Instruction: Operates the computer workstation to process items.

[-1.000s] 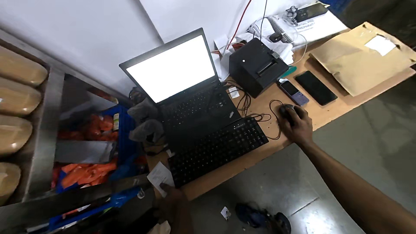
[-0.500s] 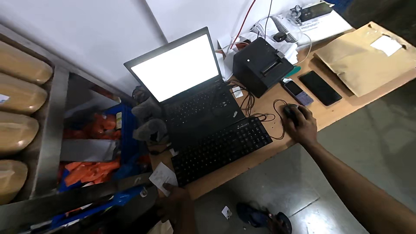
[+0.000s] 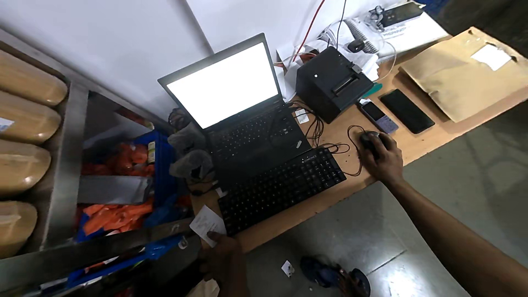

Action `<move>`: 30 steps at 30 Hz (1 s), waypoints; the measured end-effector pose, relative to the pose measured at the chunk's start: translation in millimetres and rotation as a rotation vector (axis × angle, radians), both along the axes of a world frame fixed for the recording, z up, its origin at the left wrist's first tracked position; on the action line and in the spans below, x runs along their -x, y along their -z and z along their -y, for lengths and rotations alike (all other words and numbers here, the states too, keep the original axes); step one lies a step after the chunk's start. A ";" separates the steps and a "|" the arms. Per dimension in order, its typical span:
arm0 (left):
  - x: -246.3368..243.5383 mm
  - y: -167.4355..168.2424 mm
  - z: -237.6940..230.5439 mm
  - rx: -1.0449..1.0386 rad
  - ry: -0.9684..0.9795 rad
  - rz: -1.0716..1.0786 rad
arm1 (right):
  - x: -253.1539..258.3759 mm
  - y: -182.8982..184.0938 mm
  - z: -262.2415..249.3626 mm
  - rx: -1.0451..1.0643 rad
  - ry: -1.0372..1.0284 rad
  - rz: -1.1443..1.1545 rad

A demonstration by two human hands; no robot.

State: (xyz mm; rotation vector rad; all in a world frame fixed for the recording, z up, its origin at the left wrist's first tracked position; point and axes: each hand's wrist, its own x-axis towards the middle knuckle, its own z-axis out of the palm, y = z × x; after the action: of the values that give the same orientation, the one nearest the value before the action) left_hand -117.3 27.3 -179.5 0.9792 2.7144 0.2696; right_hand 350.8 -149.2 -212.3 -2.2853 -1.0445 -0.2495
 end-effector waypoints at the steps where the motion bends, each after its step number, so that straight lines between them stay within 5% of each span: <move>1: 0.3 -2.0 -0.6 0.020 0.016 -0.019 | -0.1 0.0 -0.5 -0.003 -0.001 -0.002; 30: 5.5 2.9 -4.5 -0.008 0.055 -0.041 | -0.9 0.6 -0.1 0.015 -0.001 -0.006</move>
State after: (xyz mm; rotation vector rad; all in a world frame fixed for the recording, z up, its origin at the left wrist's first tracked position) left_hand -122.8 31.8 -182.4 1.0710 2.7199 0.2537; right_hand 351.8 -149.1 -212.9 -2.2981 -1.0473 -0.2347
